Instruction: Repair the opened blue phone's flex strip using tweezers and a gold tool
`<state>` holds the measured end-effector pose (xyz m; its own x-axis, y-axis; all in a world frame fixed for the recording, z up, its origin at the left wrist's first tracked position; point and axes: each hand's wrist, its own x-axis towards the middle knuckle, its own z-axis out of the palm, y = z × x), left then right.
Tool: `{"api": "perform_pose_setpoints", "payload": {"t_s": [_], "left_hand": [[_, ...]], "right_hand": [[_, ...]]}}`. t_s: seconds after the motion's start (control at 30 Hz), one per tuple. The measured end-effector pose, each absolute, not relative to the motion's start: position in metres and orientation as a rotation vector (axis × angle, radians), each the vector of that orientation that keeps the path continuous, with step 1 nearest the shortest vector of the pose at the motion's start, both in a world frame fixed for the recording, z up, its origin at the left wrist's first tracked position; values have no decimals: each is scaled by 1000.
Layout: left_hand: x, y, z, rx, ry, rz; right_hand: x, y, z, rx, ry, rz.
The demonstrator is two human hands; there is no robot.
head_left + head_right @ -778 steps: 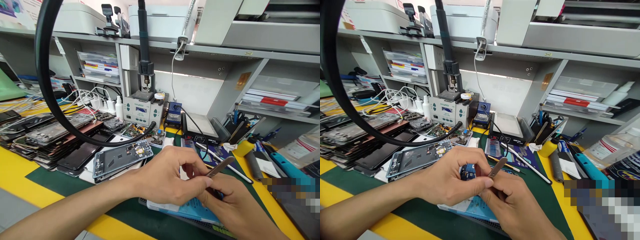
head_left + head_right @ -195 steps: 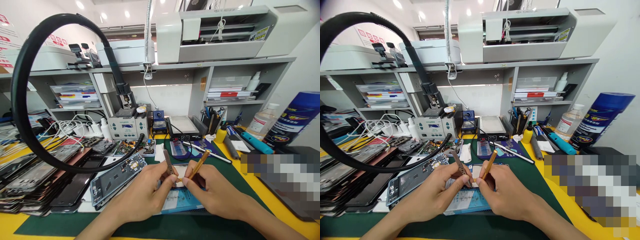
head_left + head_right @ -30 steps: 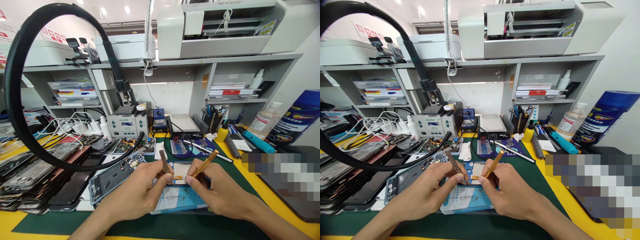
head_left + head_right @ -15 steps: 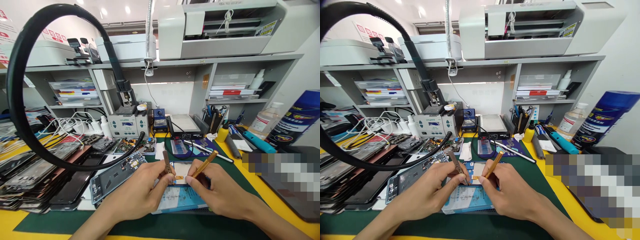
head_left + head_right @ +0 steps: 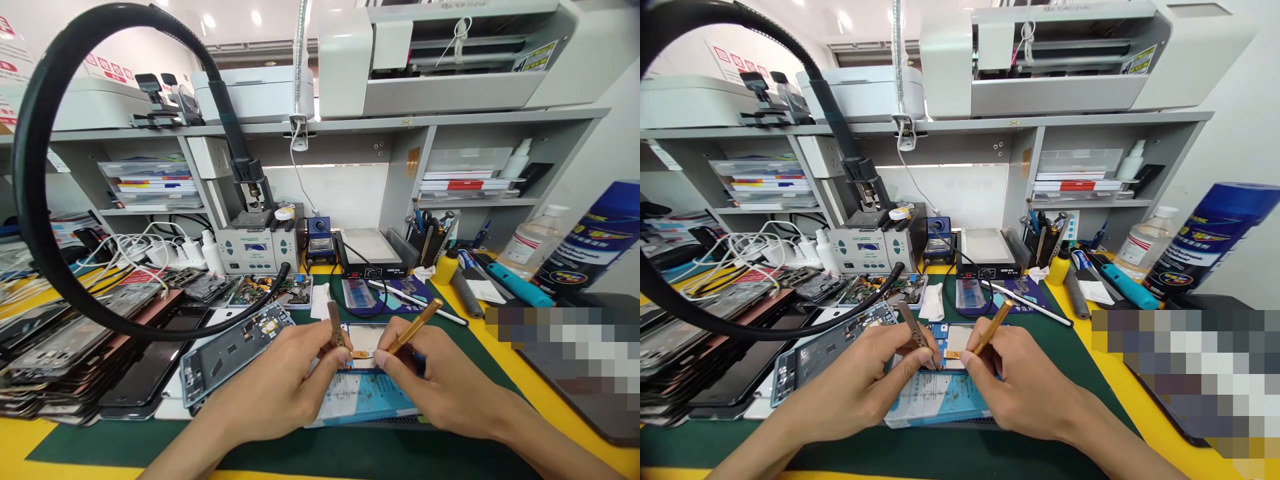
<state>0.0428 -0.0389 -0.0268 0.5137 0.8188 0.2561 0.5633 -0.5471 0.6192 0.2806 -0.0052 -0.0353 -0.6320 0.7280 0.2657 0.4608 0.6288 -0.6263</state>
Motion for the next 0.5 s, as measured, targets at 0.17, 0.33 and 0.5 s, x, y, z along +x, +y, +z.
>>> {"api": "perform_pose_setpoints", "payload": {"t_s": [0.17,0.33,0.5], "left_hand": [[43,-40,-28,2303,1128,745],[43,-39,-29,2296,1128,752],[43,-39,-30,2289,1141,733]], "right_hand": [[280,-6,-36,-936,-2360,714],[280,-6,-36,-926,-2352,700],[279,-6,-35,-930,-2373,667]]}}
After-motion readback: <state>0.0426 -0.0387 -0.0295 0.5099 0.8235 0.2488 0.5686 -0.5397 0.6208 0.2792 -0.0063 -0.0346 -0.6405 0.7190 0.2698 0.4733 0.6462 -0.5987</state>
